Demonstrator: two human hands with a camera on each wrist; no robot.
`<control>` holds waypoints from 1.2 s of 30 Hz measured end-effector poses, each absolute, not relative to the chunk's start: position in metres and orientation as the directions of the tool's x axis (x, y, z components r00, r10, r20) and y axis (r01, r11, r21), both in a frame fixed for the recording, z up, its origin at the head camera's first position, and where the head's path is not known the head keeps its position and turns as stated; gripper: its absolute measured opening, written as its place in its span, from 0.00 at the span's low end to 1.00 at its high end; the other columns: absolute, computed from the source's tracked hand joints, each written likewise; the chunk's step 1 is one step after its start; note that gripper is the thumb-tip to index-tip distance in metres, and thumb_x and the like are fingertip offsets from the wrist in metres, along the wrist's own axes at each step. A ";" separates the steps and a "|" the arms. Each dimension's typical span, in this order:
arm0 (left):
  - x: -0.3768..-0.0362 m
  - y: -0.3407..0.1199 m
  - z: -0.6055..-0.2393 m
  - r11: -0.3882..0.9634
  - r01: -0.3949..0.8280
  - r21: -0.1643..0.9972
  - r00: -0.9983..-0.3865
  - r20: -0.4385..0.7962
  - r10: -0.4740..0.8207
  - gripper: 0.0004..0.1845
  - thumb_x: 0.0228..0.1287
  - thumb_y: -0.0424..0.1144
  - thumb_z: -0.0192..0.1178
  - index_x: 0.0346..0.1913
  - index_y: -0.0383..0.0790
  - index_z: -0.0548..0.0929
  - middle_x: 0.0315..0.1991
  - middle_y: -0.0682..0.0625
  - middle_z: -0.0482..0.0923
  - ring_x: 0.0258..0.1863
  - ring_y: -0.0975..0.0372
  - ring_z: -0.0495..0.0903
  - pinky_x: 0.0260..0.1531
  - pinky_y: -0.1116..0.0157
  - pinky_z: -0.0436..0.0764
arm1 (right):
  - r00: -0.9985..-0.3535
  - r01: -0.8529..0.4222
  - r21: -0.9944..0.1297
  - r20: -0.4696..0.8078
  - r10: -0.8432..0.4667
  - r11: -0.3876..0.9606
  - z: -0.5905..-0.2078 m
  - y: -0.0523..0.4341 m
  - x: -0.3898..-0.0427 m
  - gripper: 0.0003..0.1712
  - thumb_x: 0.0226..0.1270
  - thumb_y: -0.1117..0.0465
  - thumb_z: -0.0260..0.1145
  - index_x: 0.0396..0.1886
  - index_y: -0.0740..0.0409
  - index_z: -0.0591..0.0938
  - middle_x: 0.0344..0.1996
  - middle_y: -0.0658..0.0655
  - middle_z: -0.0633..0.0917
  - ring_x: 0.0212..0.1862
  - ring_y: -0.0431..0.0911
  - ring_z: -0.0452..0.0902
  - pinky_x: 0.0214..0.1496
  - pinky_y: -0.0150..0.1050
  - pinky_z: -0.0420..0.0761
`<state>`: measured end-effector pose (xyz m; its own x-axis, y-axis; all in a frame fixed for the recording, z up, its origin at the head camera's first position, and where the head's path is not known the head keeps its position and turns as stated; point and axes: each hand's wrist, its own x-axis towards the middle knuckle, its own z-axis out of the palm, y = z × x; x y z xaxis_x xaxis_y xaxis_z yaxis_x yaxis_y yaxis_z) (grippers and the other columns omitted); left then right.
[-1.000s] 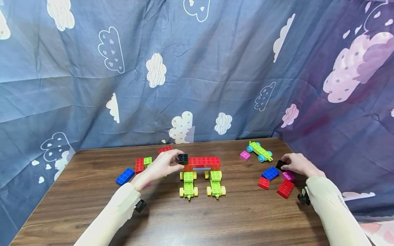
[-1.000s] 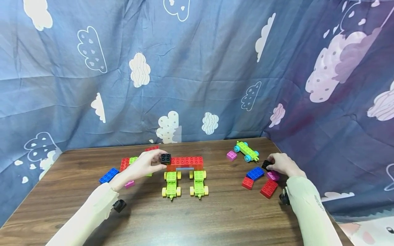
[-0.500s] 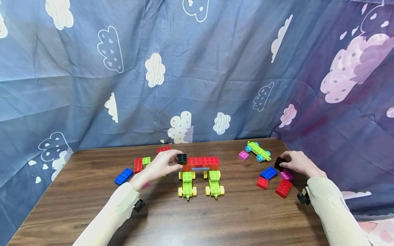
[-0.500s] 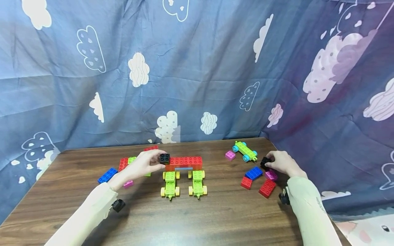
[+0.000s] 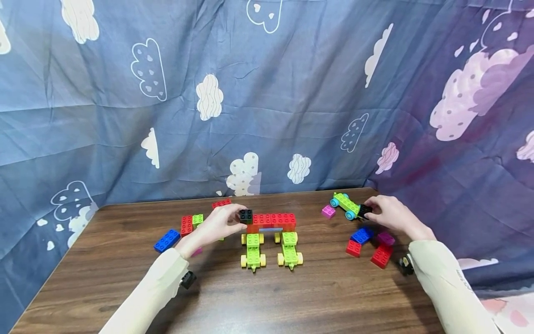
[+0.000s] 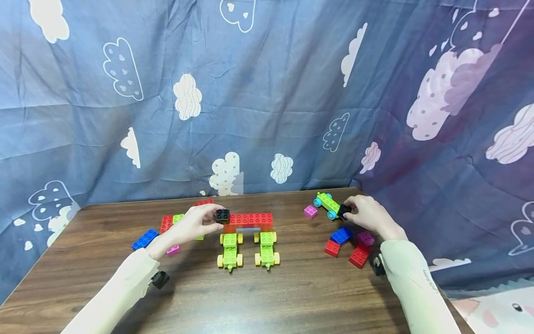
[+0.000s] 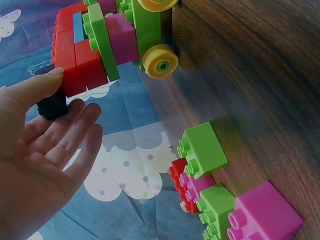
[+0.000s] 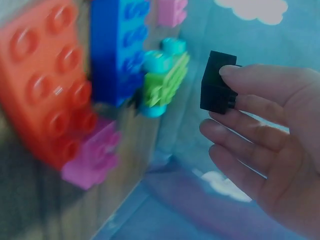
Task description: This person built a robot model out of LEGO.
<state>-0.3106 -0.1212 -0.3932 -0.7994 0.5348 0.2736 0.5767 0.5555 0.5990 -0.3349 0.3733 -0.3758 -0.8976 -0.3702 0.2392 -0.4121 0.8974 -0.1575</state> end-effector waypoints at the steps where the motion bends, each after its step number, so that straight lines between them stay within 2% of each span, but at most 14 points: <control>1: -0.311 -0.121 -0.393 0.553 0.578 0.600 -0.798 0.276 0.535 0.22 0.63 0.37 0.67 0.58 0.36 0.78 0.48 0.44 0.85 0.42 0.59 0.86 0.45 0.56 0.85 | -0.892 -0.421 -0.152 0.249 -0.378 0.894 -0.373 0.369 -0.334 0.16 0.57 0.60 0.73 0.43 0.64 0.85 0.33 0.57 0.87 0.33 0.45 0.77 0.40 0.47 0.80; 9: -0.311 -0.122 -0.394 0.547 0.582 0.602 -0.794 0.275 0.542 0.22 0.63 0.38 0.67 0.59 0.36 0.78 0.48 0.43 0.85 0.42 0.58 0.85 0.45 0.54 0.85 | -0.857 -0.471 -0.121 0.298 -0.420 0.874 -0.358 0.336 -0.329 0.16 0.56 0.60 0.74 0.44 0.61 0.85 0.40 0.60 0.88 0.38 0.48 0.80 0.44 0.51 0.81; 17: -0.312 -0.123 -0.394 0.554 0.594 0.583 -0.789 0.286 0.544 0.22 0.63 0.37 0.67 0.58 0.35 0.78 0.48 0.43 0.85 0.42 0.58 0.86 0.44 0.56 0.85 | -0.812 -0.544 -0.091 0.308 -0.496 0.834 -0.354 0.305 -0.328 0.16 0.58 0.60 0.73 0.45 0.61 0.85 0.42 0.60 0.87 0.43 0.52 0.83 0.48 0.53 0.82; 24: -0.312 -0.123 -0.394 0.548 0.600 0.583 -0.783 0.286 0.552 0.22 0.64 0.38 0.67 0.59 0.35 0.78 0.49 0.43 0.84 0.42 0.58 0.86 0.45 0.57 0.86 | -0.786 -0.584 -0.068 0.299 -0.542 0.809 -0.351 0.279 -0.322 0.14 0.57 0.60 0.73 0.44 0.58 0.85 0.36 0.53 0.85 0.38 0.47 0.81 0.40 0.47 0.81; 32: -0.310 -0.123 -0.393 0.547 0.597 0.587 -0.785 0.288 0.549 0.22 0.64 0.37 0.67 0.59 0.35 0.78 0.49 0.42 0.84 0.42 0.58 0.86 0.45 0.56 0.86 | -0.752 -0.636 -0.078 0.287 -0.594 0.767 -0.344 0.254 -0.317 0.15 0.59 0.60 0.73 0.46 0.58 0.85 0.39 0.53 0.86 0.40 0.47 0.82 0.46 0.48 0.82; 36: -0.310 -0.123 -0.394 0.550 0.592 0.589 -0.788 0.280 0.548 0.22 0.64 0.38 0.67 0.59 0.35 0.78 0.48 0.43 0.84 0.43 0.57 0.85 0.44 0.56 0.86 | -0.731 -0.660 -0.075 0.294 -0.616 0.747 -0.342 0.243 -0.314 0.15 0.59 0.60 0.73 0.46 0.57 0.85 0.39 0.53 0.86 0.39 0.46 0.82 0.45 0.46 0.82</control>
<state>-0.3096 -0.1227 -0.3936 -0.7882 0.5479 0.2803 0.5919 0.5502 0.5890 -0.3140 0.2429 -0.3425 -0.7308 -0.6161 0.2938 -0.6602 0.7473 -0.0752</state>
